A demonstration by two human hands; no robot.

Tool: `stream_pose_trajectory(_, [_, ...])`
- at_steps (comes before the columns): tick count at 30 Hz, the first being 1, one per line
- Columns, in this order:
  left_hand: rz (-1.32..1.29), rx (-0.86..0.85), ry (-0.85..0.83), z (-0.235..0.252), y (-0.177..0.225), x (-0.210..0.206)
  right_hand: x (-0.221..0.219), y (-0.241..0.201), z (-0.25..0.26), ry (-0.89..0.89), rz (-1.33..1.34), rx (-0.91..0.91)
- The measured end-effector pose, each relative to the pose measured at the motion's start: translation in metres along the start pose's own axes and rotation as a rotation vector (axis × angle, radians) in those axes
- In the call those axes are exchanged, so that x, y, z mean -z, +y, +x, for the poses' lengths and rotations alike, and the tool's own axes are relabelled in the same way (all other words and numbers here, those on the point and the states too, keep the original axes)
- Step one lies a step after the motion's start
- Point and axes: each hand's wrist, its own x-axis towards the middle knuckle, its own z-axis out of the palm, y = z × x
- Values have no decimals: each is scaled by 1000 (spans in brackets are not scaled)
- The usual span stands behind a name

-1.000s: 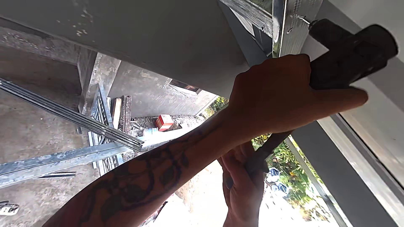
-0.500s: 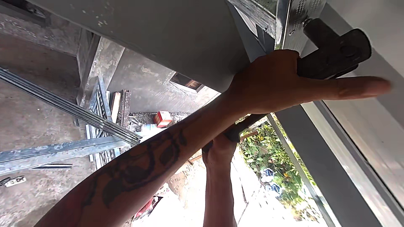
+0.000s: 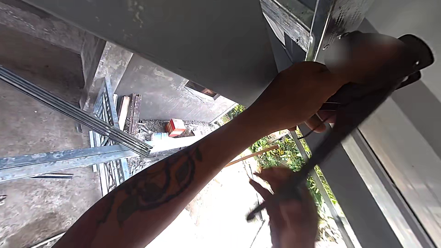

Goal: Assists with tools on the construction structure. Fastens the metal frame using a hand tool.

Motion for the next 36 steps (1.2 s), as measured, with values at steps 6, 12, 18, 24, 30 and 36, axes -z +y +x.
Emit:
stream_pose_trajectory(6, [-12, -46, 35, 3, -7, -4, -57, 30, 37, -89, 211, -92])
stream_pose_trajectory(12, [-181, -36, 4, 2, -8, -5, -84, 75, 66, 176, 226, 156])
stream_pose_trajectory(18, [-164, -20, 22, 3, -10, -10, -31, 2, 20, 134, -409, 43])
stream_pose_trajectory(24, [-50, -13, 47, 3, -7, -7, -13, -11, 4, 48, -82, -3])
stream_pose_trajectory(30, [-33, -65, 68, 5, -13, -7, -61, 45, 52, -5, 262, 7])
stream_pose_trajectory(36, [-176, -46, 60, 1, -12, -14, -72, 54, 62, 244, -65, 130])
